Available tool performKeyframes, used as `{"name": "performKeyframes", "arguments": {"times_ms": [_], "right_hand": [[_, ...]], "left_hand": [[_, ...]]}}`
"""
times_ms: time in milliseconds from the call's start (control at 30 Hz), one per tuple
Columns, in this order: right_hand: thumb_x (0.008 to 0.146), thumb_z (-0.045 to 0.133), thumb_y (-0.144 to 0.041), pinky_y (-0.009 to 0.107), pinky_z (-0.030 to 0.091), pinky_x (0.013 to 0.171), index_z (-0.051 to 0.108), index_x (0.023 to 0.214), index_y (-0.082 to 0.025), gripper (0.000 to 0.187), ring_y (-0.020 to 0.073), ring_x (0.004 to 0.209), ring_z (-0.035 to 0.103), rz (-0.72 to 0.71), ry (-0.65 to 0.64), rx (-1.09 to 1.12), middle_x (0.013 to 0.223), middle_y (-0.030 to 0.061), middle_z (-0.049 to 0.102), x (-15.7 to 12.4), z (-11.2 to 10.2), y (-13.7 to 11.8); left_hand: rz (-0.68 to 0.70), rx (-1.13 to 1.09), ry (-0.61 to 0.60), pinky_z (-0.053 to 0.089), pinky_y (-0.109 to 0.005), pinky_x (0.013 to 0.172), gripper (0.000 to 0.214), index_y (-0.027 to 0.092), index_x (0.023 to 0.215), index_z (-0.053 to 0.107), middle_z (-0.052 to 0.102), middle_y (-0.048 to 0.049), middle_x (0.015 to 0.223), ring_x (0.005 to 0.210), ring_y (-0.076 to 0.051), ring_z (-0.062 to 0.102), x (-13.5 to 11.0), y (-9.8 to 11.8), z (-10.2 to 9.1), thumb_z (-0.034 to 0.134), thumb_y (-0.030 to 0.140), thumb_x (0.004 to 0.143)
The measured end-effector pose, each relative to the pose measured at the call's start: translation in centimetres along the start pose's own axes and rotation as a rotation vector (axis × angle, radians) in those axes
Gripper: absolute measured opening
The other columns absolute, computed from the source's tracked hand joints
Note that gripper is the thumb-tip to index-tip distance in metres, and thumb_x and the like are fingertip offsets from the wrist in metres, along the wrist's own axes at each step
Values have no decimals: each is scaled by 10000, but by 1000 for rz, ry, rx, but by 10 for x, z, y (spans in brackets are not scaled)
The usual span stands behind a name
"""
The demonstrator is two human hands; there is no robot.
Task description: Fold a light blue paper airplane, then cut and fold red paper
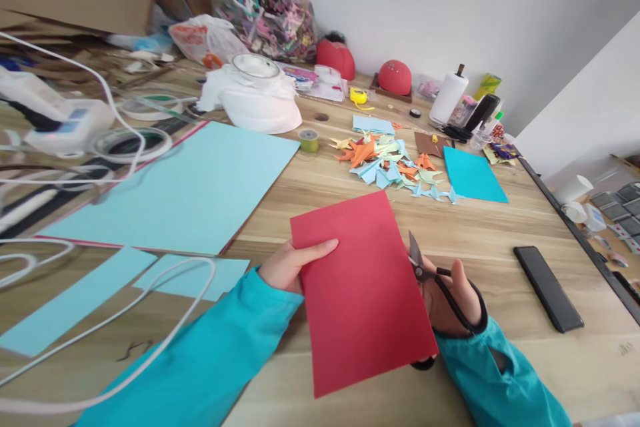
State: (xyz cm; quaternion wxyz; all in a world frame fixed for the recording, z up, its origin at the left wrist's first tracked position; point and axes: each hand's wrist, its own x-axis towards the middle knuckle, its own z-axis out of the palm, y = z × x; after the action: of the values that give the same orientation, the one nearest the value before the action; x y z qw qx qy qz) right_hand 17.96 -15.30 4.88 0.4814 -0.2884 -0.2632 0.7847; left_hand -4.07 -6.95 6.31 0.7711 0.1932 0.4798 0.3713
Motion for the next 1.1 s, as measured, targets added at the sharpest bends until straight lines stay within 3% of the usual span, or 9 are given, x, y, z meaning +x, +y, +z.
{"name": "performKeyframes", "arguments": {"times_ms": [200,333,467,600,767,1100], "right_hand": [[744,449,-669,220,453,537,410,1308,-235,713,157,764,637,9,-6,37,1183,84,581,1,-2,-1],[773,379,-681,263,477,579,343,1343,-239,723,166,739,640,37,20,10,1133,94,602,3,-2,-1],[768,359,-697,285,480,585,304,1361,-247,747,173,702,638,53,20,-17,1058,89,631,3,-4,0],[778,331,-697,272,474,574,308,1360,-238,741,156,651,630,49,38,-30,981,80,654,3,-7,2],[779,273,-715,295,480,587,276,1374,-240,761,159,647,626,54,67,-88,1036,89,633,3,-6,2],[772,317,-709,255,461,556,298,1370,-247,757,173,722,629,9,65,-30,1142,103,601,3,6,-1]], "left_hand": [[-190,-25,-70,574,-381,689,295,96,905,682,715,-137,858,742,-282,683,8,2,-6,713,171,621],[-64,13,-4,574,-363,695,319,104,874,682,719,-121,846,782,-284,680,16,1,-8,728,77,560],[-37,-1,-64,567,-368,728,379,110,930,671,710,-124,913,823,-285,673,12,1,-6,755,132,561],[51,17,-30,571,-358,700,445,126,921,669,717,-102,889,796,-279,676,9,-3,-2,797,146,496],[151,8,-13,565,-377,710,560,130,969,653,709,-107,930,845,-304,663,16,-11,-5,828,207,442],[163,4,-36,568,-371,690,495,144,925,663,716,-83,894,811,-287,670,11,-9,-2,818,201,458]]}}
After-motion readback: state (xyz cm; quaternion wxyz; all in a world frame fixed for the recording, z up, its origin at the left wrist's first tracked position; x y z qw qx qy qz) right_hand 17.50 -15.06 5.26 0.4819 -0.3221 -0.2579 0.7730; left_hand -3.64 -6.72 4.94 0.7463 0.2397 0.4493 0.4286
